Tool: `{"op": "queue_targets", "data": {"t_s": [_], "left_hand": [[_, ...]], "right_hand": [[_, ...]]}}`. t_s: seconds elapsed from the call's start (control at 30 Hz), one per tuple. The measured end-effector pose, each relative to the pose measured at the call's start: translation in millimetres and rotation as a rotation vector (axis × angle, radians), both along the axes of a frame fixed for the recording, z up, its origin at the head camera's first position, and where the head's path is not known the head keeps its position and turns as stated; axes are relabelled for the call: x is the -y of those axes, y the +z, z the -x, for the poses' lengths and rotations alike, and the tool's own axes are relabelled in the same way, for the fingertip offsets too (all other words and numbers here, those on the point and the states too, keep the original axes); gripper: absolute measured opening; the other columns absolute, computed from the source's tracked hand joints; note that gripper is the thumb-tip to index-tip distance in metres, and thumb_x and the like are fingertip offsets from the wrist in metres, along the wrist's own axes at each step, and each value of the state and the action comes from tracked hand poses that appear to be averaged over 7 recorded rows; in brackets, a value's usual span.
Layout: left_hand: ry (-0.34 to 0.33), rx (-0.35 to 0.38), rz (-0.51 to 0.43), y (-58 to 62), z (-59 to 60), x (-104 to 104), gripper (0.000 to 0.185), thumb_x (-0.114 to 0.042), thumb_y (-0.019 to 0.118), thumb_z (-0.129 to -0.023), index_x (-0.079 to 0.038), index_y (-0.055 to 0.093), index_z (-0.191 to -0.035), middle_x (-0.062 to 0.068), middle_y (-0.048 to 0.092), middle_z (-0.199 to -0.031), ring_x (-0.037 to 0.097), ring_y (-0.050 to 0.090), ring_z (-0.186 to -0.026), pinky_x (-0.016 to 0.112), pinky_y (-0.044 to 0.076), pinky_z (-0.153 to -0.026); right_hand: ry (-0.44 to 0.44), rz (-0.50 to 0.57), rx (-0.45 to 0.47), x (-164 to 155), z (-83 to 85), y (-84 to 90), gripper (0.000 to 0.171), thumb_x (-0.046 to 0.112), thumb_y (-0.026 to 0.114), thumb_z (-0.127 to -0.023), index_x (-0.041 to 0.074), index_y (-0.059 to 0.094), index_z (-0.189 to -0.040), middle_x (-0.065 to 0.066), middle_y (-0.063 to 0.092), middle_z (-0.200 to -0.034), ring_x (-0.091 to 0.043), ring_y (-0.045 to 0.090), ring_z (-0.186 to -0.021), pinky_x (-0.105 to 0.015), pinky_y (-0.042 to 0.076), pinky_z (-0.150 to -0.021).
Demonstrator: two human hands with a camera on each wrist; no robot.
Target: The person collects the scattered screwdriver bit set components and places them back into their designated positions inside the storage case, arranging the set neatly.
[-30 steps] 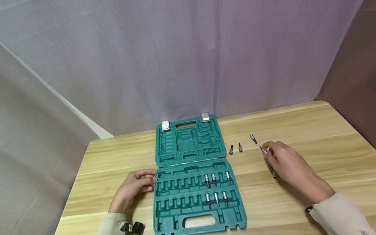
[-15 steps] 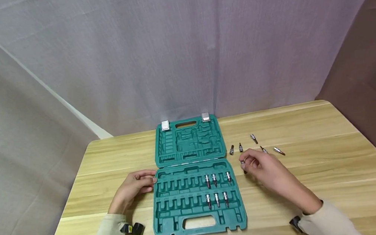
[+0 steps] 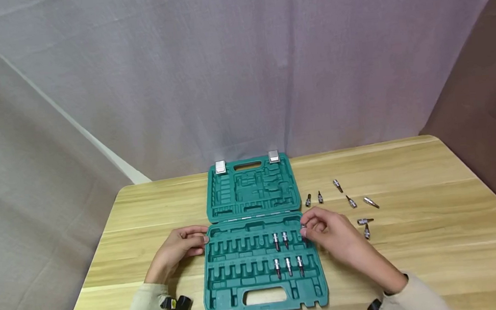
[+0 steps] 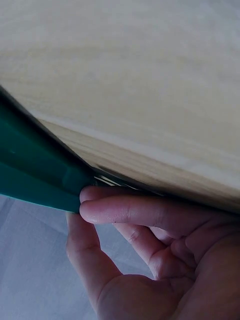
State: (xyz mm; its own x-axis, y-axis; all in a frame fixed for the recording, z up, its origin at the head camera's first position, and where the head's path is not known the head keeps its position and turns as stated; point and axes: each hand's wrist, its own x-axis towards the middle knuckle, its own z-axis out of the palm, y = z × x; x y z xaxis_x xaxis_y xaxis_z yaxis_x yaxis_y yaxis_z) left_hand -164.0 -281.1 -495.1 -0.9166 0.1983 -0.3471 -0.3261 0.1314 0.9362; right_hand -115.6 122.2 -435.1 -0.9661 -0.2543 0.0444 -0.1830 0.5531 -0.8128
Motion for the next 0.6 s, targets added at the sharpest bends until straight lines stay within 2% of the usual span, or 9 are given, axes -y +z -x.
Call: {"op": "queue_targets", "data": {"t_s": [0.3,0.6], "left_hand": [[0.001,0.016,0.0,-0.1,-0.1,-2,0.037,-0.004,0.072,-0.094,0.007,0.068,-0.13,0.006,0.076,-0.097,0.013,0.072,-0.082,0.024,0.062,-0.072],[-0.002,0.0,0.011,1.4,-0.4,-1,0.037,-0.005,0.071,-0.094,0.007,0.068,-0.129,0.006,0.076,-0.098,0.014,0.071,-0.081,0.024,0.063,-0.072]], "right_hand": [[0.05,0.1,0.101,13,-2.2,-3.5,0.02,0.013,0.076,-0.098,0.0,0.067,-0.111,-0.002,0.065,-0.089,-0.01,0.059,-0.079,-0.024,0.052,-0.065],[0.088,0.132,0.13,24,0.3,-8.0,0.019,0.012,0.075,-0.098,-0.001,0.067,-0.111,-0.003,0.064,-0.089,-0.011,0.058,-0.079,-0.025,0.052,-0.069]]}}
